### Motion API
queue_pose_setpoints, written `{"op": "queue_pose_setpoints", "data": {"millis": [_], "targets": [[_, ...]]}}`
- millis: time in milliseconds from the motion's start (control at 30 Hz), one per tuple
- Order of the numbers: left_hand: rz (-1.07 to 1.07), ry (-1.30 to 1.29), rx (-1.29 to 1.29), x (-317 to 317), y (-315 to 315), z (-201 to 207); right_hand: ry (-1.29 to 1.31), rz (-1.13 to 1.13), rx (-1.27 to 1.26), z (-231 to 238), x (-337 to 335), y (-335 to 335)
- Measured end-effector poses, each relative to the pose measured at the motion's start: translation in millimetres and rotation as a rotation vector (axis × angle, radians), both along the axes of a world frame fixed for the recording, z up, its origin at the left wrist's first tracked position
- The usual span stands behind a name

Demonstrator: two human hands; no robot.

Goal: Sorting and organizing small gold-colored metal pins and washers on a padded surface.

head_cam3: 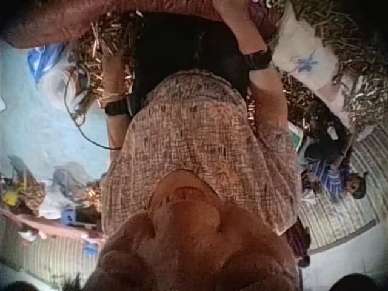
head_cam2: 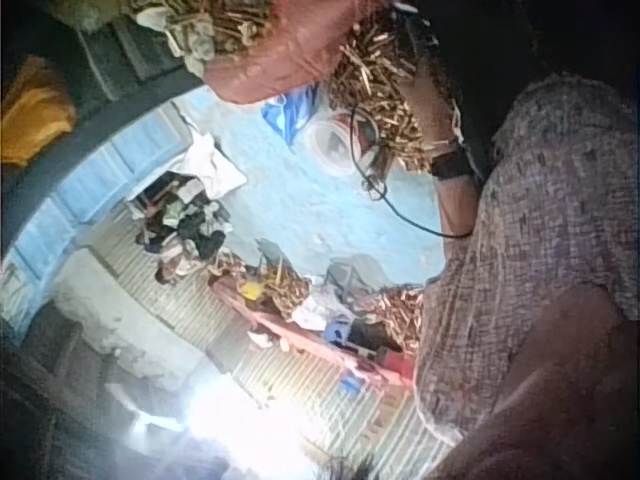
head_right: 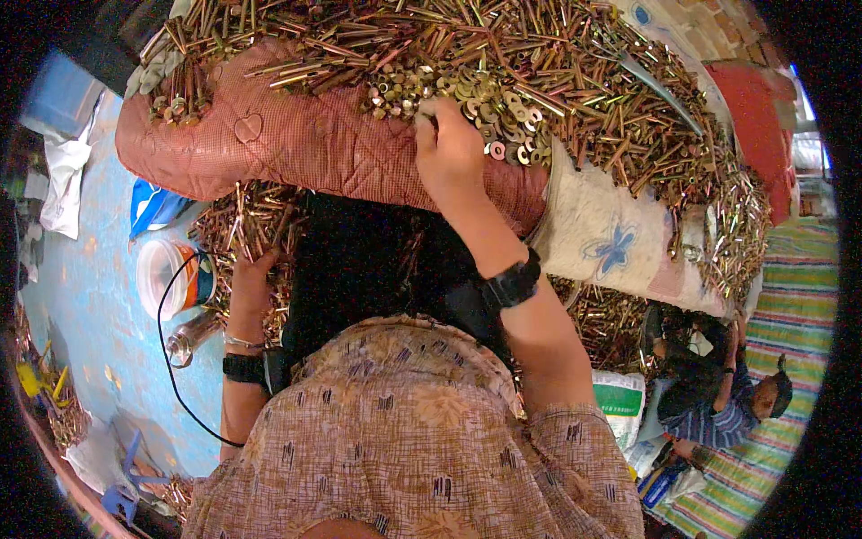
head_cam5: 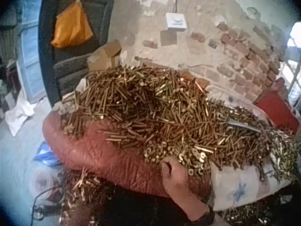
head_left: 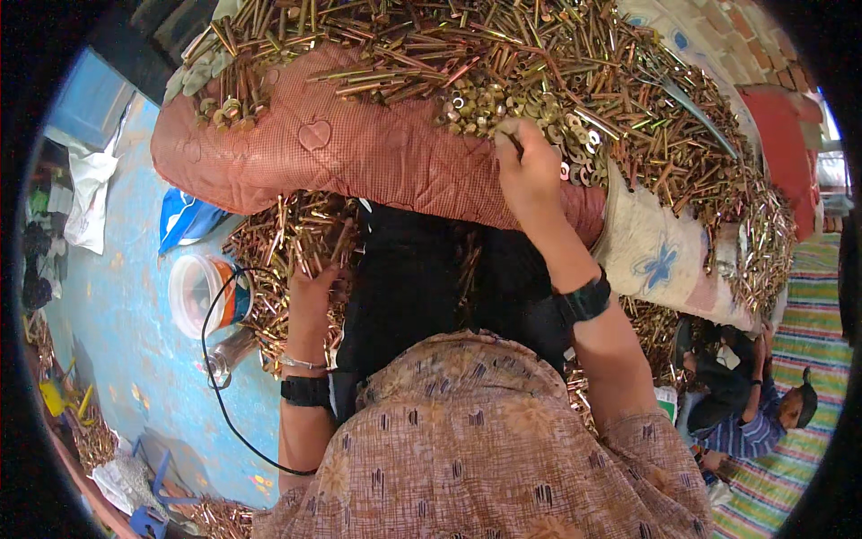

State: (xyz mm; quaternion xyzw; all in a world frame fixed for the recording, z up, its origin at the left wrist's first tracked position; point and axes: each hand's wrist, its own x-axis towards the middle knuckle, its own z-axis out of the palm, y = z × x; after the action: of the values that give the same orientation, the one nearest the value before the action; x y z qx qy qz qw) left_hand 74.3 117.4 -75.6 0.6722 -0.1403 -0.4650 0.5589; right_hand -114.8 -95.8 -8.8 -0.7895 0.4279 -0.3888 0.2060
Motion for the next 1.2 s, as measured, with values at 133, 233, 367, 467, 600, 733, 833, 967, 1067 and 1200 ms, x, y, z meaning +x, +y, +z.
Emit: {"op": "queue_pose_setpoints", "data": {"millis": [133,233,367,467,600,733,833,967,1067,1200], "targets": [[0.091,0.09,0.052,12.4,3.6,-16.4,0.168,-0.012,-0.108,2.2,11.4,-19.5],[0.186,0.171,0.037,15.1,2.3,-21.0,0.366,-0.043,-0.116,4.0,16.8,-21.7],[0.268,0.184,0.037,18.4,6.5,-26.1,0.447,-0.072,-0.091,12.3,23.0,-14.4],[0.274,0.241,0.049,20.0,8.6,-27.0,0.492,-0.056,-0.108,12.4,22.6,-17.8],[0.292,0.161,0.081,10.2,7.3,-14.7,0.345,-0.022,-0.175,2.3,14.1,-19.5],[0.047,0.136,0.074,9.5,7.9,-11.0,0.057,0.024,0.04,5.6,10.8,6.8],[-0.102,0.101,-0.003,-2.3,2.7,2.4,-0.166,0.127,0.194,3.8,6.8,38.0],[-0.26,0.171,-0.002,-16.7,-5.1,23.1,-0.207,0.376,0.702,-8.5,-0.3,66.1],[-0.322,0.278,-0.054,-28.9,-8.6,30.4,-0.311,0.399,0.838,-17.7,-0.9,74.9],[-0.394,0.273,-0.02,-34.6,-7.0,33.9,-0.347,0.406,0.861,-20.2,-0.6,78.4]]}}
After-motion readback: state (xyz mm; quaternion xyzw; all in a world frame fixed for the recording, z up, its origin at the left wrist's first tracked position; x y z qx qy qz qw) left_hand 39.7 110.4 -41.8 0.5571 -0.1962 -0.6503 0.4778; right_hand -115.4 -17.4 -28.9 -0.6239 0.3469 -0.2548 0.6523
